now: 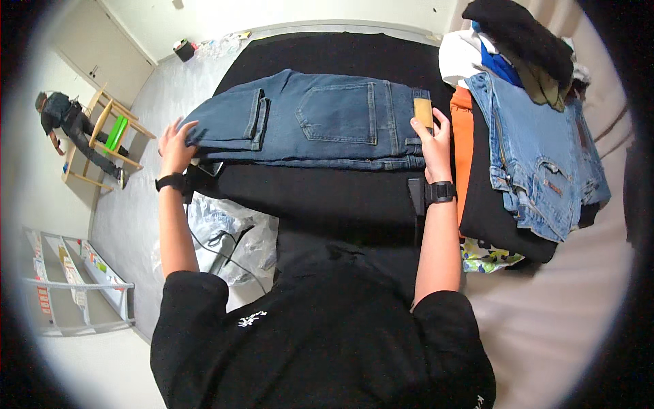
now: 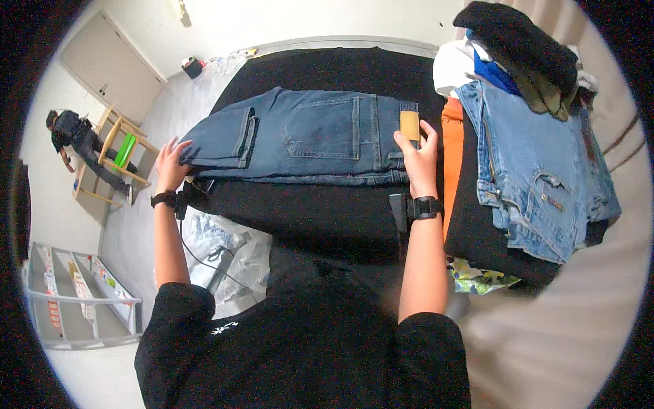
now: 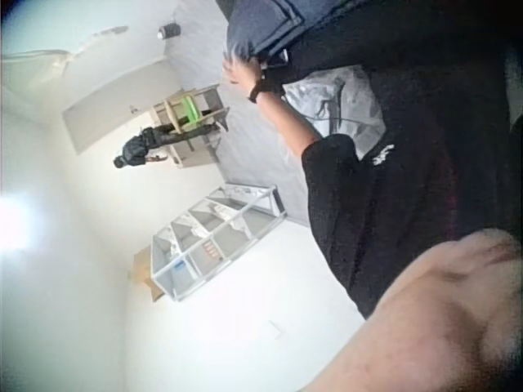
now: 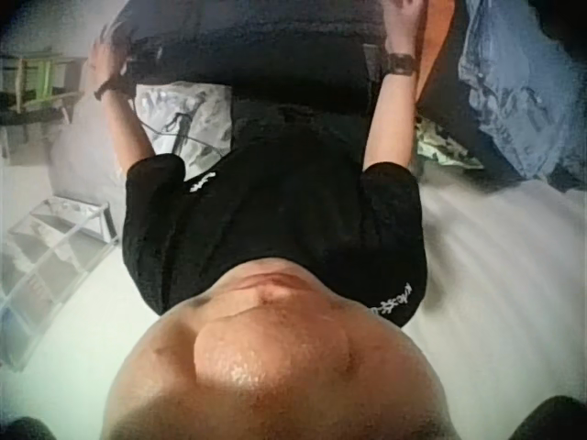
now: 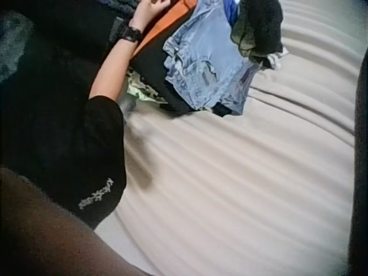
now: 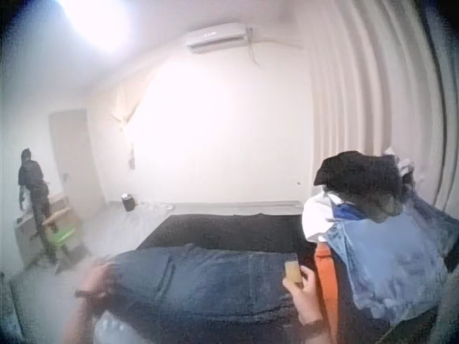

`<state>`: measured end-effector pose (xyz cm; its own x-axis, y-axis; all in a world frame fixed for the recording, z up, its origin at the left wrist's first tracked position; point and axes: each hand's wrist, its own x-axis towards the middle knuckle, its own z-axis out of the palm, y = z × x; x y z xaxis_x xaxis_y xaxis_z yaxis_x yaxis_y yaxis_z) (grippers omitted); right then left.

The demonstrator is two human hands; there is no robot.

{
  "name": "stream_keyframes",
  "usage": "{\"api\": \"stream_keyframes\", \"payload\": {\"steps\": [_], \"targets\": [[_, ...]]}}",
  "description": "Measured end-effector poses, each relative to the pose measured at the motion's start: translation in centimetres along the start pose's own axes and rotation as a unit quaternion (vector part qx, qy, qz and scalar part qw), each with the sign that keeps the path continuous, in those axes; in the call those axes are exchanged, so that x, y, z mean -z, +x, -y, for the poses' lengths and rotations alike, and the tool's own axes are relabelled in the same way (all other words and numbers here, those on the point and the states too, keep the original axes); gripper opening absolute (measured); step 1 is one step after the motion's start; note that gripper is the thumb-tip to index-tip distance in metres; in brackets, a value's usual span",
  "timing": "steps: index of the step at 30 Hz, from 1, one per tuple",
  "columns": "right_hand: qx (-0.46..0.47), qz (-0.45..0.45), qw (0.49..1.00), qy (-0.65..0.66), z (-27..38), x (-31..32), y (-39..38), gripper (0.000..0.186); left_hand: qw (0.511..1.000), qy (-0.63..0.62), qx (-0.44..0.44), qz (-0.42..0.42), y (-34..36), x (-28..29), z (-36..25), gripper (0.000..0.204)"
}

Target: Folding blue jeans and a black coat and placing them into a plastic bag.

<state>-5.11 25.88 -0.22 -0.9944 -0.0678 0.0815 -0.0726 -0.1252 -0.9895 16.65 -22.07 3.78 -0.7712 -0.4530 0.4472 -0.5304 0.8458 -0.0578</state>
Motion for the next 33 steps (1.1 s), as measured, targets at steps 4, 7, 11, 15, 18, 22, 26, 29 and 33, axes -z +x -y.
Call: {"api": "stream_keyframes", "payload": {"steps": [4,7,11,15,18,22,26,29,33], "targets": [[0.008,-0.01,0.995,-0.096,-1.1,0.0,0.8,0.057,0.971,-0.144,-0.165,0.098,1.3,-0.8,-3.7,0.061],[0.032,-0.011,0.994,-0.105,-0.4,-0.4,0.5,0.052,0.957,-0.225,-0.136,0.126,1.1,0.7,-7.3,0.052],[0.128,-0.016,0.991,-0.044,1.9,-1.3,0.7,0.049,0.951,-0.309,-0.014,0.002,3.6,0.6,-6.2,0.041],[0.288,-0.044,0.944,-0.155,11.2,-2.1,-0.1,0.047,0.883,-0.423,0.1,-0.179,8.4,3.0,-0.6,0.037],[0.427,-0.099,0.882,-0.172,18.9,-1.2,-0.7,0.046,0.699,-0.629,0.275,-0.203,10.3,6.7,2.6,0.039],[0.413,-0.138,0.866,-0.247,27.7,2.5,-2.1,0.048,0.748,-0.598,0.251,-0.142,12.1,2.7,18.5,0.039],[0.319,-0.153,0.872,-0.339,26.5,11.3,3.3,0.047,0.683,-0.653,0.259,-0.201,9.2,-3.2,16.4,0.037],[0.173,-0.128,0.906,-0.364,22.0,18.7,5.3,0.051,0.785,-0.523,0.299,-0.145,6.0,-10.9,19.2,0.036],[0.08,-0.068,0.934,-0.341,17.9,19.0,4.0,0.051,0.763,-0.514,0.392,-0.027,1.0,-13.9,21.1,0.034]]}}
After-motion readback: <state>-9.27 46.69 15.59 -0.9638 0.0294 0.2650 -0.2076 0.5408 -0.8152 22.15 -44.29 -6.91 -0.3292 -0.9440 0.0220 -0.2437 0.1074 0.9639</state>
